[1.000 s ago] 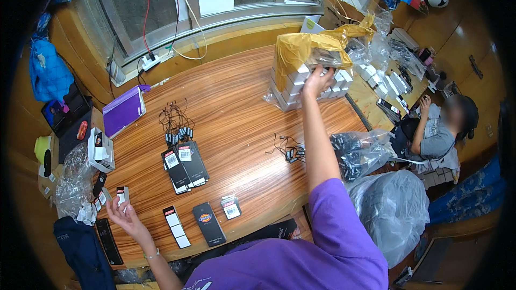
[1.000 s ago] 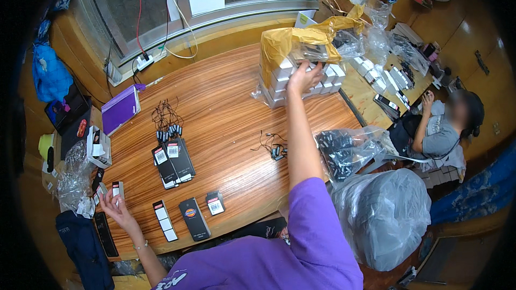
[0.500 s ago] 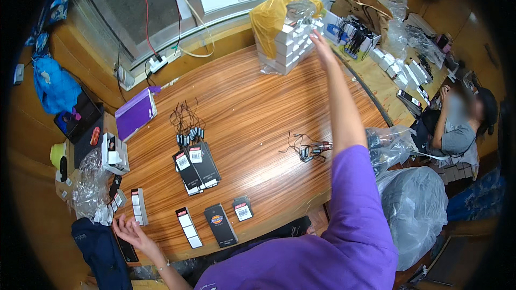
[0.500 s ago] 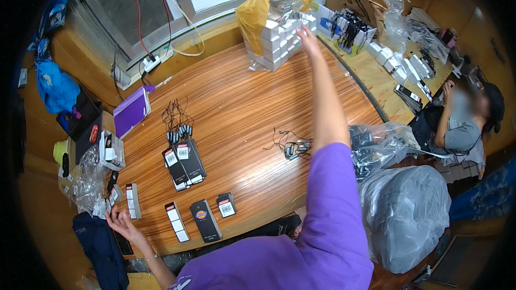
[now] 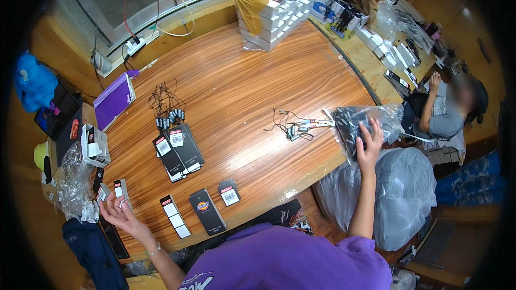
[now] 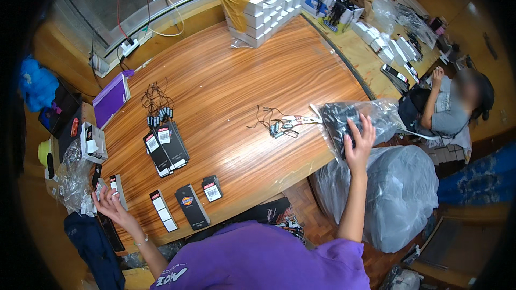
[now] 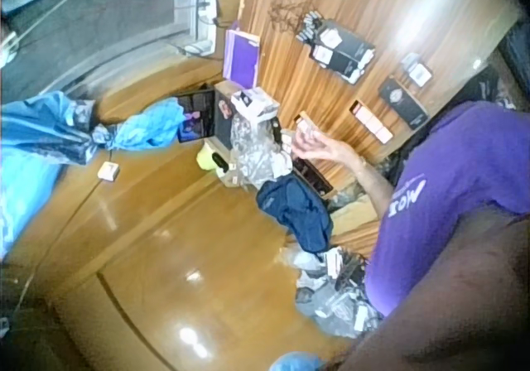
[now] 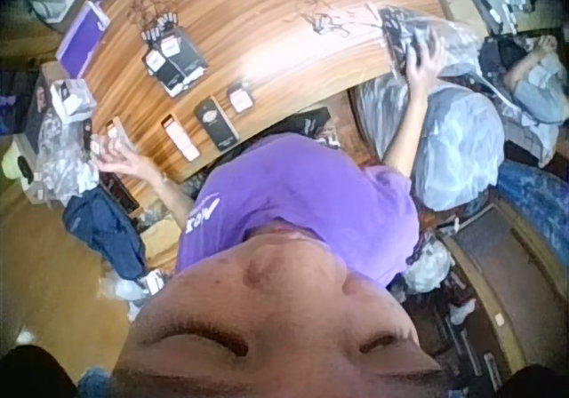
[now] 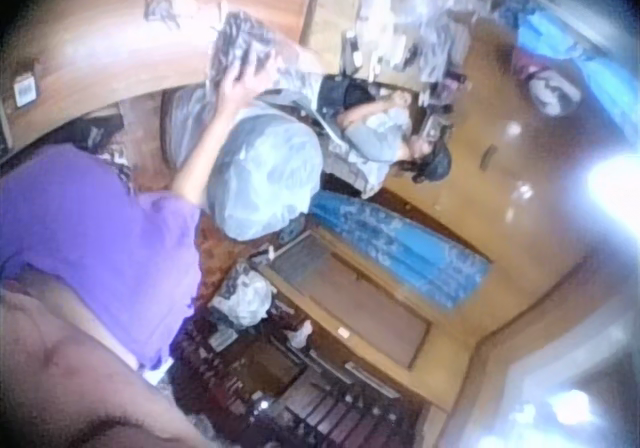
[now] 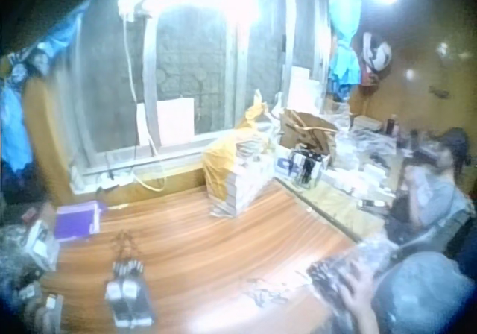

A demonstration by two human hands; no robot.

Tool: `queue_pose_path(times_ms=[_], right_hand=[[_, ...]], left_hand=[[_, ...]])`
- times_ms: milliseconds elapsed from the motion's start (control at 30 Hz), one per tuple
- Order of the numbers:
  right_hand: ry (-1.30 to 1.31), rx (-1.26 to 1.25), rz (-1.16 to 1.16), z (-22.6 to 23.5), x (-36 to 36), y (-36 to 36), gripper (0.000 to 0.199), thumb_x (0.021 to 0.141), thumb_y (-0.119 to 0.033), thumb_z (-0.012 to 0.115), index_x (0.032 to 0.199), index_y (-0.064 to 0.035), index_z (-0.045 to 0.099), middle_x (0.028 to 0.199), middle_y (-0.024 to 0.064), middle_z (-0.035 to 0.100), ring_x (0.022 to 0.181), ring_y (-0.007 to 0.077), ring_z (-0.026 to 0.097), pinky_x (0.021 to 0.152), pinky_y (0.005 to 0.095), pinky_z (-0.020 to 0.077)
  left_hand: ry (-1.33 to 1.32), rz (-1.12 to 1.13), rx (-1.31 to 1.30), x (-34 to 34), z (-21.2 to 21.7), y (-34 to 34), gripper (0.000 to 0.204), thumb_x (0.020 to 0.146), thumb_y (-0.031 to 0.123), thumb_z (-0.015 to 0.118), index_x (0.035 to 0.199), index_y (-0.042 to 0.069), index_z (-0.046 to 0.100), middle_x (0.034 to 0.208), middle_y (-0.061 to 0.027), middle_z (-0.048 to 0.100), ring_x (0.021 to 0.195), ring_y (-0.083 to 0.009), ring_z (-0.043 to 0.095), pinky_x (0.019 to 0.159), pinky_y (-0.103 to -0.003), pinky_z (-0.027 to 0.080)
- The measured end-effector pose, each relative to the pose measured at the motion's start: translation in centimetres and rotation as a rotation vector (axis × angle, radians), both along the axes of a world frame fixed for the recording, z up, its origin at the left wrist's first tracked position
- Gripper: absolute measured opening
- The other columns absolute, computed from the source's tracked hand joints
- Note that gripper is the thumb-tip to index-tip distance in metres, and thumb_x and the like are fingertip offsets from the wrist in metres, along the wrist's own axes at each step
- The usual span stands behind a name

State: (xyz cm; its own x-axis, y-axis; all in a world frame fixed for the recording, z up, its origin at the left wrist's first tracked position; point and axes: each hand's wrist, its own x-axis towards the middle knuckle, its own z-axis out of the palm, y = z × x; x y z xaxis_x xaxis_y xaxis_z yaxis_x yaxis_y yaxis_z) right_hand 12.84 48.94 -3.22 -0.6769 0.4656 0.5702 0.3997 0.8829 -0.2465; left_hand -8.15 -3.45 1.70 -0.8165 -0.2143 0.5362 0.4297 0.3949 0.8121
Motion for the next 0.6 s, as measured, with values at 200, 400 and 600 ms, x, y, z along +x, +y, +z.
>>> queue_pose_path(times_ms=[200,400,600], right_hand=[[-0.005,-0.103,-0.176,-2.1,-8.1,2.4,0.036,0.087,-0.029,0.048,0.123,-0.0230,0.052,0.138,0.0093,0.036,0.131,0.0275,0.026,0.104,0.0554,0.0106],[0.287,-0.495,-0.303,-3.5,-20.0,8.2,0.045,0.089,-0.036,0.046,0.130,-0.0187,0.043,0.142,0.0166,0.026,0.131,0.0354,0.022,0.103,0.0523,0.0171],[-0.007,-0.639,0.004,2.0,-17.3,2.0,0.032,0.082,-0.031,0.057,0.101,-0.0057,0.060,0.099,0.0168,0.062,0.092,0.0300,0.059,0.077,0.0379,0.0450]], left_hand=[[0.034,-0.009,0.057,0.0,0.7,1.0,0.051,0.091,0.008,0.043,0.136,0.004,0.020,0.120,-0.0146,0.044,0.097,-0.0201,0.048,0.087,-0.033,0.040],[0.057,-0.017,0.075,1.1,0.9,0.6,0.050,0.091,0.007,0.043,0.135,0.004,0.020,0.120,-0.0152,0.043,0.095,-0.0191,0.049,0.085,-0.033,0.040],[0.037,0.058,0.015,2.3,0.6,-2.9,0.049,0.091,0.009,0.043,0.135,0.003,0.022,0.121,-0.0154,0.043,0.094,-0.0188,0.049,0.082,-0.032,0.040]])
